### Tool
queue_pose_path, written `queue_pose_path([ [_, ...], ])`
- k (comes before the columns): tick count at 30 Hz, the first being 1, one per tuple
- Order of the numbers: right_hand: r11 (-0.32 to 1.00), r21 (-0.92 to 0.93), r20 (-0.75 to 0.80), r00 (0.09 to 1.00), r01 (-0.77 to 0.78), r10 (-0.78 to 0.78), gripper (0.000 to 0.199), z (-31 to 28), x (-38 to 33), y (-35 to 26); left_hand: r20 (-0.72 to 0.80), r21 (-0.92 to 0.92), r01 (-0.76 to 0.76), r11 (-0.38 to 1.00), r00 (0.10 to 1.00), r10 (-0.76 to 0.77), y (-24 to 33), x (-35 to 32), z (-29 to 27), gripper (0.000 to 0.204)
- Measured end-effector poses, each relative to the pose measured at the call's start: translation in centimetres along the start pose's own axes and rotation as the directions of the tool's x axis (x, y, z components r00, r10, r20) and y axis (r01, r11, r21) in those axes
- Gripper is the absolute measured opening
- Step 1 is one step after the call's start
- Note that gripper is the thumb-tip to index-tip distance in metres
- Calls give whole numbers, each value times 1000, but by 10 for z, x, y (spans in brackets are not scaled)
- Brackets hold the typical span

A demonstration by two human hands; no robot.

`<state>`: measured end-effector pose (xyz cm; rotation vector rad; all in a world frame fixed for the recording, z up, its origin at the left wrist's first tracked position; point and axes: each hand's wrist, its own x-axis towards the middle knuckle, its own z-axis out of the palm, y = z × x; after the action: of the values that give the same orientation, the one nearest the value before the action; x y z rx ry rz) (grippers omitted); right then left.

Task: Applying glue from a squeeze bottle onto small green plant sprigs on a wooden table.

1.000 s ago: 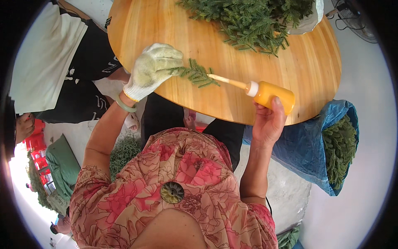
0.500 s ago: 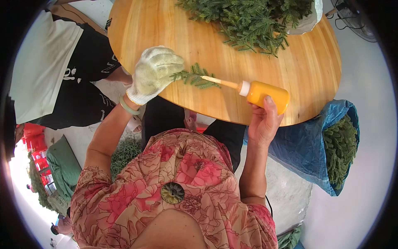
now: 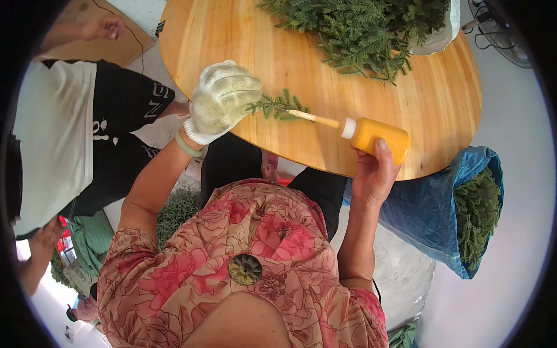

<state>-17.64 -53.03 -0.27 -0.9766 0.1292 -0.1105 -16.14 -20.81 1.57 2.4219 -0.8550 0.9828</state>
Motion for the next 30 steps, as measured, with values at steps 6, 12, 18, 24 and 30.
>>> queue_pose_path([
  [6,999,-29,20,1000,21,-20,34,4,0,1,-1,11,-14,1000,1000,14,2,0,1,21],
  [12,998,-62,-11,1000,16,-16,36,14,-4,-2,-8,10,-5,1000,1000,5,2,-1,3,19],
  [18,997,-70,-15,999,32,-33,37,18,-5,-3,-1,5,-13,1000,1000,13,4,0,2,17],
  [24,995,-89,-21,999,34,-36,36,19,-8,-3,0,9,-23,1000,1000,23,5,-2,1,17],
  [30,992,-113,-19,998,50,-52,34,20,-8,-4,6,5,-24,1000,1000,24,6,-2,1,19],
])
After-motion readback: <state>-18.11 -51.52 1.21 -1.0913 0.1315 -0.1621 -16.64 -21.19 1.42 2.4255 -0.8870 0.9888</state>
